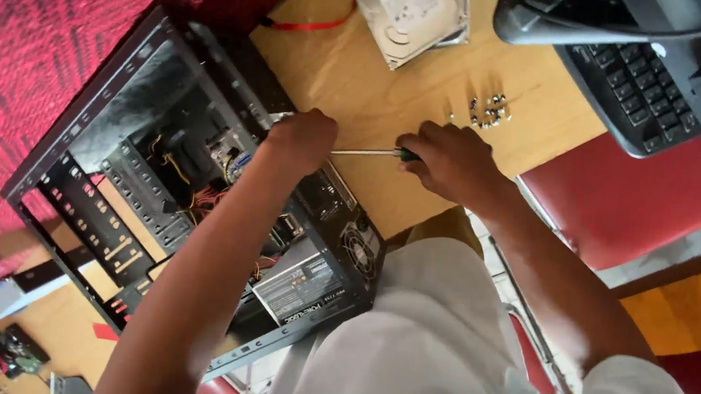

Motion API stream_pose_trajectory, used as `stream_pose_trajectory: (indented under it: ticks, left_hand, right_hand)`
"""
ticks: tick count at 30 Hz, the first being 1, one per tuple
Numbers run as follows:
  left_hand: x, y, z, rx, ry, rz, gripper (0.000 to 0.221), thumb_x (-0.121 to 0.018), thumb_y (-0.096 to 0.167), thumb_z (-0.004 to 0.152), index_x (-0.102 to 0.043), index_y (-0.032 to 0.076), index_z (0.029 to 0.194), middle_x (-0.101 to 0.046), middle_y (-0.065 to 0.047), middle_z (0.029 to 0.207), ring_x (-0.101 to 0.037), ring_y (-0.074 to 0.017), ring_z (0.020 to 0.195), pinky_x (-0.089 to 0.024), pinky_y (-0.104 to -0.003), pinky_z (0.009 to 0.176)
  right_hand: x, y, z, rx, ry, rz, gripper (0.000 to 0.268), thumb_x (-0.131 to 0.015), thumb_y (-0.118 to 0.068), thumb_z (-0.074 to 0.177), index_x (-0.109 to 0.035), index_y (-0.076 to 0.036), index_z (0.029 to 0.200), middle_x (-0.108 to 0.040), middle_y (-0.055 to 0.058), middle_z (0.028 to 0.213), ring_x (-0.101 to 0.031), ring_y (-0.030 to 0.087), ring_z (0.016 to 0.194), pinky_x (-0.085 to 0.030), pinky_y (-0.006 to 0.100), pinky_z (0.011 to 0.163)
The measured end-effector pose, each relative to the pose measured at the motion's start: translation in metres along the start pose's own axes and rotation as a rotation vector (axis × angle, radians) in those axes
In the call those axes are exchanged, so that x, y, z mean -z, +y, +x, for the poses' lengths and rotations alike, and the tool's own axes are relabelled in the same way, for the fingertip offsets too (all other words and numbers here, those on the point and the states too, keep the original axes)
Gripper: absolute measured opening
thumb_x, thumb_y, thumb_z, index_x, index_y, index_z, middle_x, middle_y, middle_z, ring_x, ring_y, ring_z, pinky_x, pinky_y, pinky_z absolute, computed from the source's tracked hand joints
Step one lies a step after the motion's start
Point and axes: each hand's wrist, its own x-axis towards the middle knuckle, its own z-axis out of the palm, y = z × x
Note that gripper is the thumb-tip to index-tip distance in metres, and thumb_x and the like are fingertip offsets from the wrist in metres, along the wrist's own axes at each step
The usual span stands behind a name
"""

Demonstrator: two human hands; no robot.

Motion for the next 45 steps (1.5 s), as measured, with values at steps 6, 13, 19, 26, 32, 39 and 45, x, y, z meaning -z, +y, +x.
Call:
stream_pose_trajectory:
  ticks: [6, 13, 19, 26, 32, 39, 45]
  left_hand:
    - [0.065, 0.008, -0.021, 0.066, -0.156, -0.007, 0.022, -0.059, 0.002, 0.094, -0.078, -0.001, 0.103, -0.075, -0.024, 0.099, -0.074, -0.0438, 0.09, -0.06, -0.053, 0.072]
    - [0.053, -0.033, 0.0, -0.013, -0.206, -0.011, 0.014, -0.074, 0.019, 0.092, -0.079, 0.011, 0.082, -0.076, -0.01, 0.088, -0.074, -0.0309, 0.077, -0.058, -0.043, 0.058]
    - [0.089, -0.019, -0.023, 0.002, -0.394, 0.034, 0.026, -0.061, 0.01, 0.1, -0.08, -0.006, 0.109, -0.075, -0.024, 0.102, -0.075, -0.0342, 0.091, -0.054, -0.034, 0.069]
    - [0.094, 0.016, -0.023, 0.122, -0.376, 0.136, 0.034, -0.061, 0.02, 0.099, -0.072, 0.0, 0.124, -0.072, -0.023, 0.115, -0.072, -0.0363, 0.101, -0.061, -0.043, 0.078]
    - [0.042, 0.001, -0.005, -0.014, -0.215, 0.136, 0.029, -0.06, 0.022, 0.097, -0.077, 0.001, 0.106, -0.069, -0.023, 0.104, -0.069, -0.0436, 0.098, -0.06, -0.053, 0.071]
    - [0.054, -0.008, -0.026, -0.214, -0.178, 0.266, 0.014, -0.076, 0.017, 0.087, -0.082, 0.005, 0.094, -0.073, -0.019, 0.097, -0.07, -0.0392, 0.097, -0.061, -0.048, 0.082]
    - [0.018, -0.003, -0.014, -0.068, 0.067, 0.159, 0.025, -0.081, 0.017, 0.079, -0.079, 0.002, 0.099, -0.075, -0.017, 0.105, -0.07, -0.035, 0.098, -0.059, -0.044, 0.075]
  right_hand:
    - [-0.01, 0.01, 0.017, 0.03, 0.022, -0.039, 0.036, -0.069, -0.052, 0.092, -0.066, -0.028, 0.119, -0.059, 0.002, 0.091, -0.069, 0.032, 0.077, -0.056, 0.051, 0.067]
    - [0.009, 0.007, 0.03, 0.051, 0.01, 0.014, 0.031, -0.069, -0.043, 0.095, -0.067, -0.026, 0.121, -0.058, 0.004, 0.088, -0.068, 0.032, 0.076, -0.055, 0.049, 0.068]
    - [0.006, 0.003, 0.035, 0.045, -0.018, 0.035, 0.032, -0.068, -0.046, 0.095, -0.068, -0.027, 0.122, -0.06, 0.005, 0.089, -0.069, 0.032, 0.077, -0.055, 0.048, 0.069]
    - [0.008, 0.003, 0.041, 0.074, -0.019, 0.013, 0.029, -0.071, -0.046, 0.093, -0.071, -0.026, 0.115, -0.062, 0.004, 0.091, -0.068, 0.032, 0.081, -0.053, 0.047, 0.07]
    - [0.012, 0.002, 0.042, 0.107, -0.001, 0.02, 0.027, -0.071, -0.045, 0.093, -0.074, -0.027, 0.113, -0.063, 0.003, 0.091, -0.069, 0.031, 0.082, -0.052, 0.045, 0.068]
    - [0.009, -0.005, 0.044, 0.105, 0.004, 0.043, 0.028, -0.075, -0.042, 0.089, -0.076, -0.024, 0.112, -0.066, 0.005, 0.093, -0.07, 0.034, 0.082, -0.052, 0.047, 0.065]
    - [0.008, 0.003, 0.053, 0.138, -0.018, -0.03, 0.031, -0.074, -0.047, 0.087, -0.074, -0.03, 0.113, -0.063, -0.001, 0.093, -0.067, 0.028, 0.081, -0.052, 0.044, 0.067]
